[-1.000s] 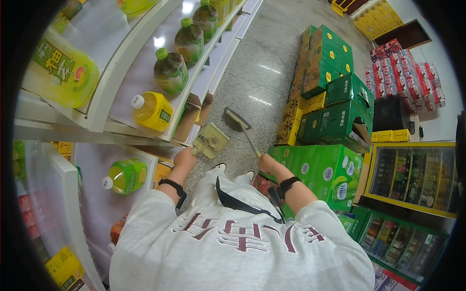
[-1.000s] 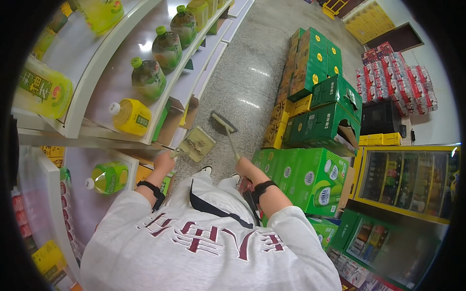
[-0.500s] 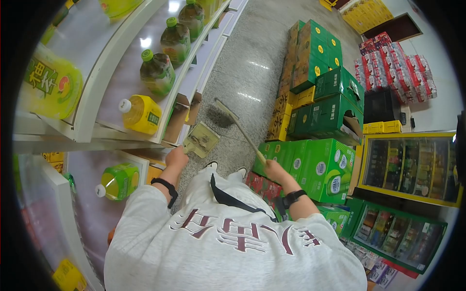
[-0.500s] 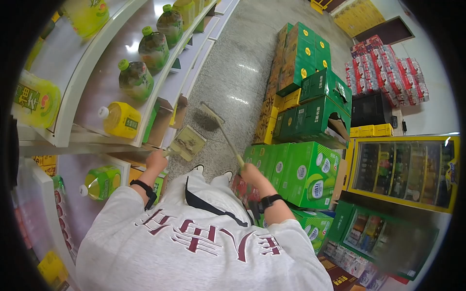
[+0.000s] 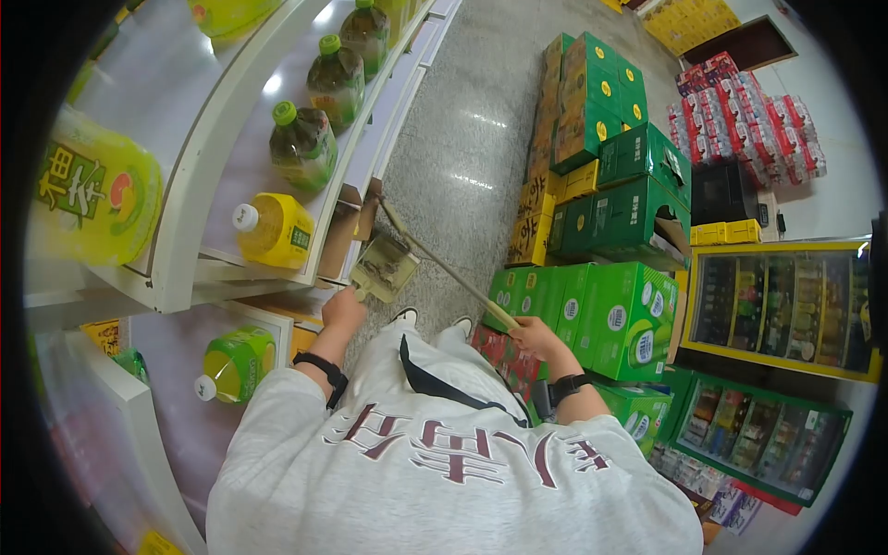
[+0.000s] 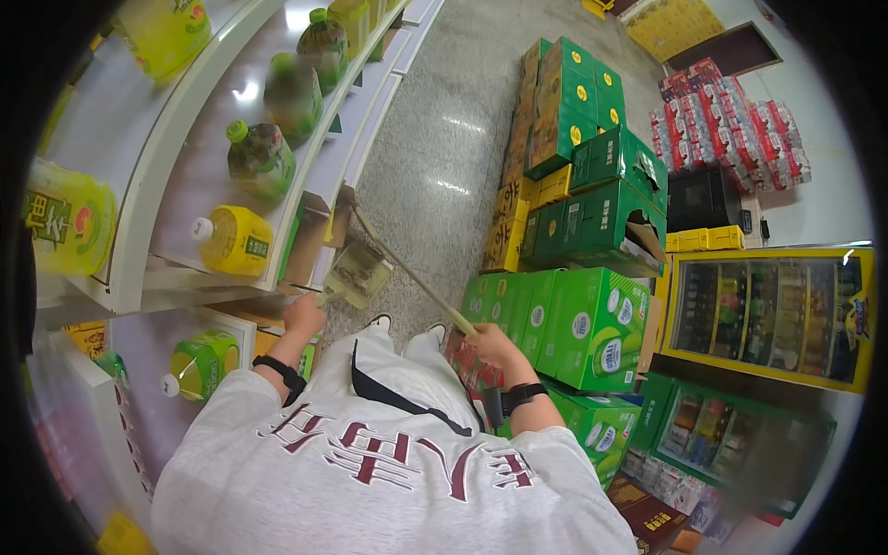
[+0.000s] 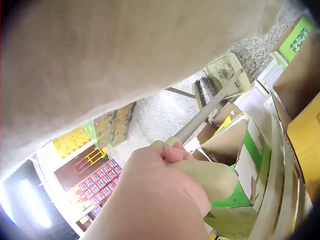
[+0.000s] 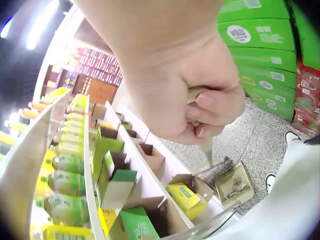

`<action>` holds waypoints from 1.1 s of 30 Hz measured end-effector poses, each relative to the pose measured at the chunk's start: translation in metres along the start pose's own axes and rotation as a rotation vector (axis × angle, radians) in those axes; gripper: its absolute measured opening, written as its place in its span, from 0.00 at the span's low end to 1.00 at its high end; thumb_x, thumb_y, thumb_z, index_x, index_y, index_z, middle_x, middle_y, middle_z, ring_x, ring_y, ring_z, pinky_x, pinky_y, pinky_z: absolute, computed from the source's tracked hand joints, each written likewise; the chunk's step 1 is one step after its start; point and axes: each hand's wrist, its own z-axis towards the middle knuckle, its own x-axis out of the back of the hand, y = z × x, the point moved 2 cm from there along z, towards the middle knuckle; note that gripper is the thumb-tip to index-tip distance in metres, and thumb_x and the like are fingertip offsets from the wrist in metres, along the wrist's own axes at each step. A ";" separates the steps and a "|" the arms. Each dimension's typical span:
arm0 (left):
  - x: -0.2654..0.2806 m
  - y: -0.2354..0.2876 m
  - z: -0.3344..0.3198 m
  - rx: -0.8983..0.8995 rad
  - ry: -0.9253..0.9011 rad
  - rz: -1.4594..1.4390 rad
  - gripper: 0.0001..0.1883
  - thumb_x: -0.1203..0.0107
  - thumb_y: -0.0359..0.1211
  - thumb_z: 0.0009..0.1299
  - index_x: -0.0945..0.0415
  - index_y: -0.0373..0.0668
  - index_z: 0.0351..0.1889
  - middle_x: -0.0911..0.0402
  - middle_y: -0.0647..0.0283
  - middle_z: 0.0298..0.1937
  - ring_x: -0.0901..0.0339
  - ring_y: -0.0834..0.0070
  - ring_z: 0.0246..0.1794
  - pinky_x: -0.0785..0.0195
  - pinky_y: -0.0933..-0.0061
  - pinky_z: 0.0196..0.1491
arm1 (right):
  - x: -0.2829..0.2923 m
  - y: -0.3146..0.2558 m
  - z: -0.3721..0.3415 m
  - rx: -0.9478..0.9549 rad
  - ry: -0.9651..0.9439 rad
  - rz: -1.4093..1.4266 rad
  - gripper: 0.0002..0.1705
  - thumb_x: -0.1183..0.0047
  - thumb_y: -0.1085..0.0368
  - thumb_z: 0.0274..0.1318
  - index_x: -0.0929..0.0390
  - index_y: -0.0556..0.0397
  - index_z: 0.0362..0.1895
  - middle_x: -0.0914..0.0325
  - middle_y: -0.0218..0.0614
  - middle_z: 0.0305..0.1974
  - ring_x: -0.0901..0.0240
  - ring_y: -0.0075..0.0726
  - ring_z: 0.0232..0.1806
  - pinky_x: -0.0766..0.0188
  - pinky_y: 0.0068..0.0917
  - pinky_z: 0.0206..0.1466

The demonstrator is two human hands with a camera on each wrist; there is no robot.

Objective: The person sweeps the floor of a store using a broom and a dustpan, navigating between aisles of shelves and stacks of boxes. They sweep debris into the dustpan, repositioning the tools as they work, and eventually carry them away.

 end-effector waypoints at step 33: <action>0.052 0.250 0.139 -0.363 0.138 0.220 0.07 0.54 0.32 0.59 0.26 0.45 0.31 0.21 0.51 0.32 0.25 0.51 0.37 0.32 0.54 0.40 | 0.133 -0.188 0.058 0.134 0.163 0.194 0.04 0.58 0.72 0.53 0.35 0.60 0.27 0.38 0.35 0.20 0.47 0.25 0.13 0.52 0.22 0.14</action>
